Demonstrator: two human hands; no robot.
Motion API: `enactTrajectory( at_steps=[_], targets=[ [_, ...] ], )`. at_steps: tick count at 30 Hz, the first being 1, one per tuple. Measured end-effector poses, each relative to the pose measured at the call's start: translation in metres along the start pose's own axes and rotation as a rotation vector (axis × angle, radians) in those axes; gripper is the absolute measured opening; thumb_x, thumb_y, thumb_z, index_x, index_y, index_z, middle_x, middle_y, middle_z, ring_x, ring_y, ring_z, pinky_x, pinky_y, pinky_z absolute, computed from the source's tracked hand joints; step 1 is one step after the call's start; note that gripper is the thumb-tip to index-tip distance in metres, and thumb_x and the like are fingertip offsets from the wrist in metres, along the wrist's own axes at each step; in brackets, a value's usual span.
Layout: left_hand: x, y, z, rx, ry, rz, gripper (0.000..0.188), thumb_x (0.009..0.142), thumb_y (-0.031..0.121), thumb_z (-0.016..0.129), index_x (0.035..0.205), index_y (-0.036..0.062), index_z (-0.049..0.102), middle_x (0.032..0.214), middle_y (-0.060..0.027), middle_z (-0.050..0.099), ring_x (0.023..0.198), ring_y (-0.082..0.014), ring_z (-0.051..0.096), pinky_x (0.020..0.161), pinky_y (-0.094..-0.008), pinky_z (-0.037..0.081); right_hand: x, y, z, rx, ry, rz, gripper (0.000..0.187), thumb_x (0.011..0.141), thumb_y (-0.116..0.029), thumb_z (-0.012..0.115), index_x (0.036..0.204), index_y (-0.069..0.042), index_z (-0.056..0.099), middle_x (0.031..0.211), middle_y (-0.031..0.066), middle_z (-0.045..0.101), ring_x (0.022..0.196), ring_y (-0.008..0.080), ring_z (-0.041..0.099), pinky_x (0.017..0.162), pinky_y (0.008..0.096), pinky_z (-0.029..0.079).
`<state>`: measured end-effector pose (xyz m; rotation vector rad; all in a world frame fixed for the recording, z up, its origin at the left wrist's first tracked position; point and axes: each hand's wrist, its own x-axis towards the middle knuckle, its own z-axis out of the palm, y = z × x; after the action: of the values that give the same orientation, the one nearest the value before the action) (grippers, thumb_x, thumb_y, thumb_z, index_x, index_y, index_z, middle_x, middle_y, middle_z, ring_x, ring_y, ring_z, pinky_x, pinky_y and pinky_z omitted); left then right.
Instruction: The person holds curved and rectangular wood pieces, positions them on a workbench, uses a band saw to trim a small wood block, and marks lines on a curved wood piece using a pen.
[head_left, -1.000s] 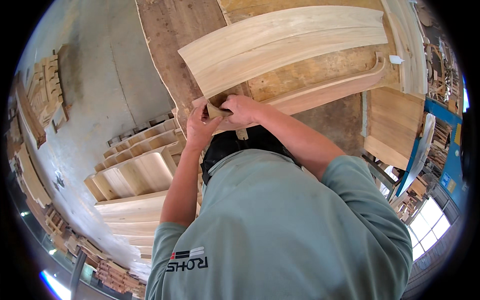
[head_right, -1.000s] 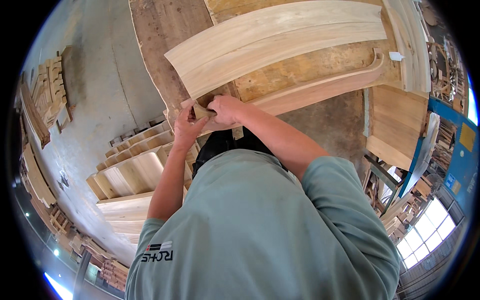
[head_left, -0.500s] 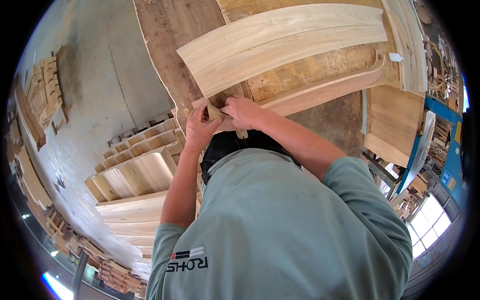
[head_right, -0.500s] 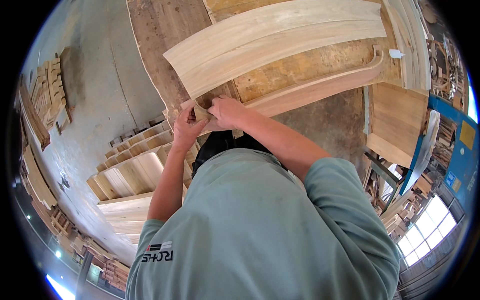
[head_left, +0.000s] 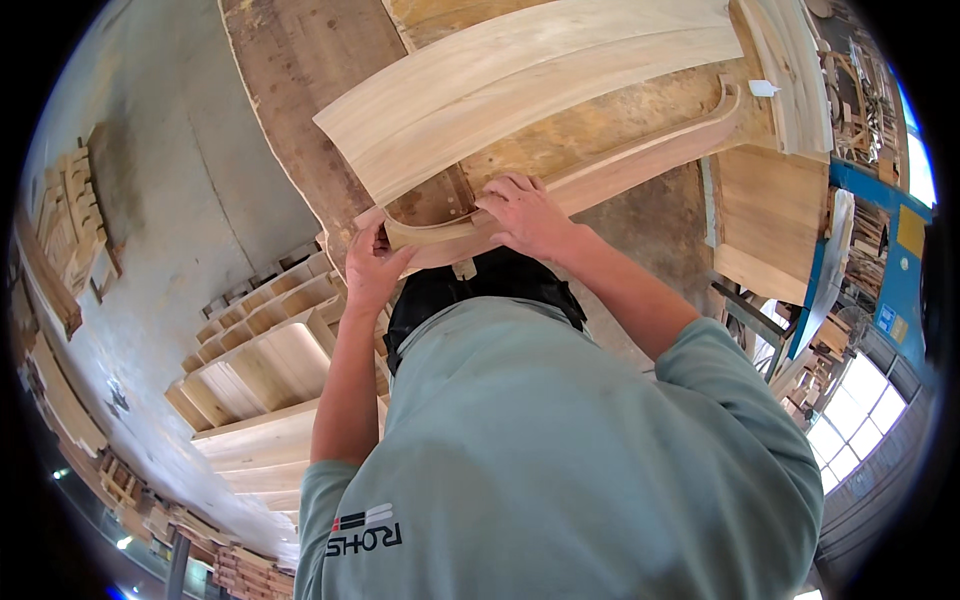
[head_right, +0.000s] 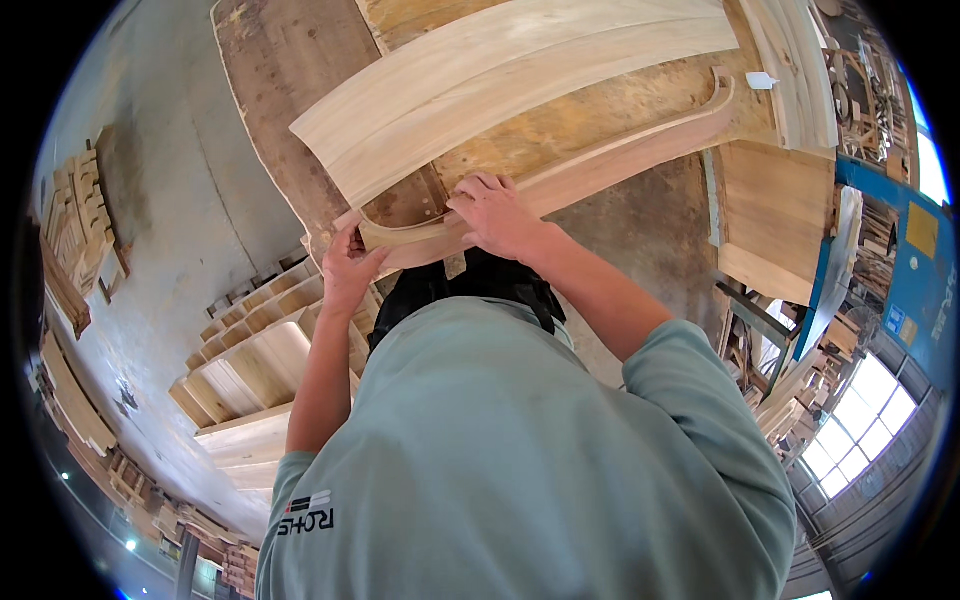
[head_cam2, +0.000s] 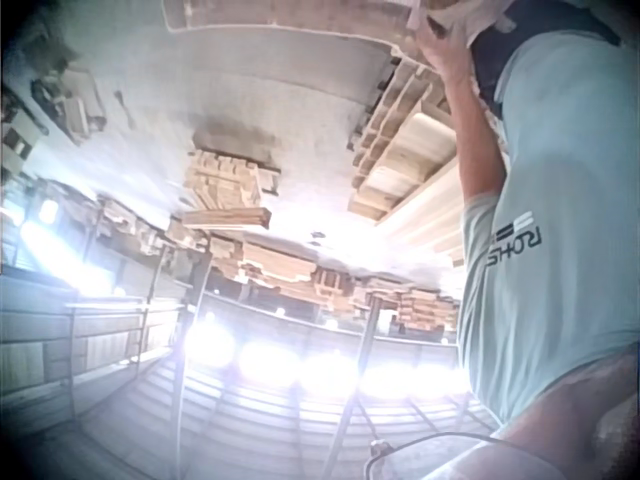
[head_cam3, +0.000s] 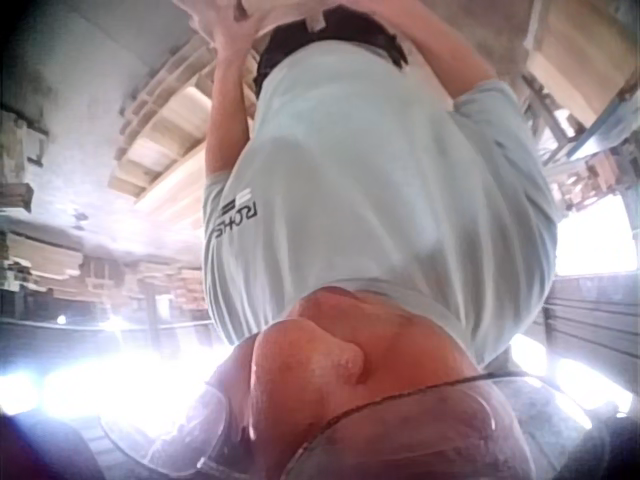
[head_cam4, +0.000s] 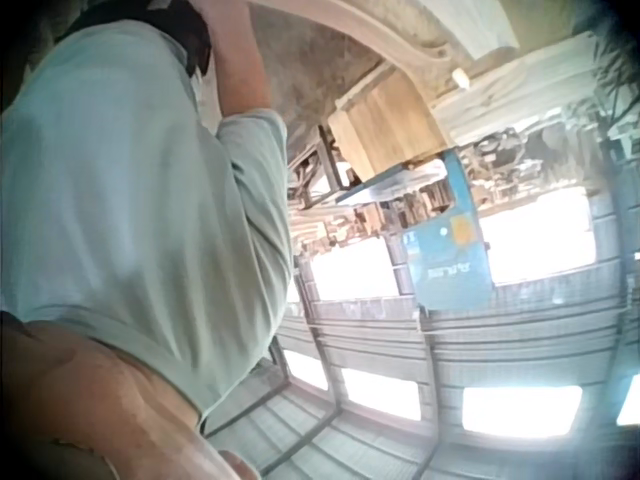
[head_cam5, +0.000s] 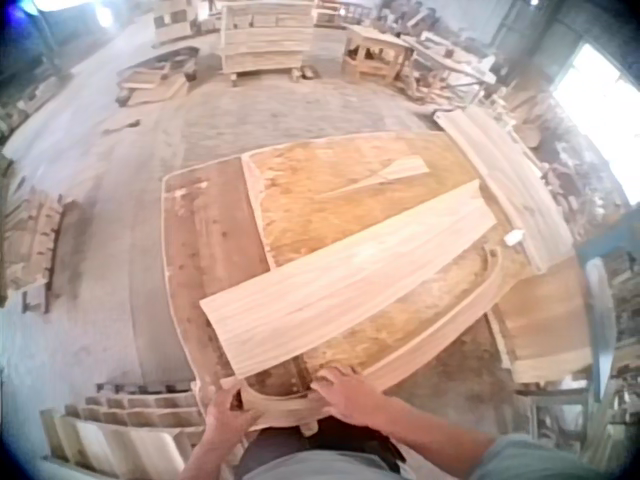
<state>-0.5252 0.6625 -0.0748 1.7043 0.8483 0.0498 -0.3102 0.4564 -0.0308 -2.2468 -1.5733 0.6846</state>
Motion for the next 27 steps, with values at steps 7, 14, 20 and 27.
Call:
enactTrajectory(
  at_steps=[7, 14, 20, 27],
  targets=[
    [0.001, -0.002, -0.001, -0.015, -0.011, 0.015, 0.061, 0.074, 0.011, 0.086, 0.127, -0.0057, 0.060, 0.109, -0.0135, 0.066, 0.093, -0.0200, 0.067, 0.082, -0.0320, 0.056, 0.012, -0.008, 0.014, 0.013, -0.026, -0.044, 0.043, 0.072, -0.021, 0.081, 0.112, -0.011, 0.068, 0.123, 0.0058, 0.057, 0.124, 0.0287, 0.048, 0.104, 0.0471, 0.038],
    [0.000, -0.002, 0.000, 0.002, -0.021, -0.006, 0.062, 0.074, 0.011, 0.086, 0.128, -0.0055, 0.060, 0.109, -0.0137, 0.067, 0.094, -0.0202, 0.068, 0.082, -0.0321, 0.056, 0.019, -0.005, 0.033, -0.068, -0.031, -0.039, 0.028, 0.077, -0.020, 0.072, 0.104, -0.012, 0.070, 0.116, 0.0039, 0.062, 0.118, 0.0250, 0.052, 0.097, 0.0463, 0.042],
    [-0.003, 0.001, 0.002, -0.056, -0.030, 0.002, 0.066, 0.072, 0.010, 0.087, 0.129, -0.0019, 0.058, 0.107, -0.0121, 0.067, 0.092, -0.0202, 0.067, 0.080, -0.0320, 0.056, 0.019, -0.010, 0.033, -0.100, -0.073, -0.010, 0.030, 0.077, -0.020, 0.071, 0.106, -0.013, 0.069, 0.114, 0.0033, 0.063, 0.115, 0.0248, 0.053, 0.095, 0.0454, 0.043],
    [-0.009, 0.014, 0.006, 0.177, 0.035, 0.157, 0.070, 0.070, 0.010, 0.087, 0.132, 0.0045, 0.056, 0.116, -0.0155, 0.061, 0.099, -0.0275, 0.062, 0.086, -0.0386, 0.053, 0.003, -0.007, 0.008, 0.053, 0.164, -0.130, 0.043, 0.076, -0.015, 0.077, 0.117, -0.011, 0.064, 0.119, 0.0066, 0.060, 0.125, 0.0288, 0.051, 0.104, 0.0481, 0.041]
  ],
)
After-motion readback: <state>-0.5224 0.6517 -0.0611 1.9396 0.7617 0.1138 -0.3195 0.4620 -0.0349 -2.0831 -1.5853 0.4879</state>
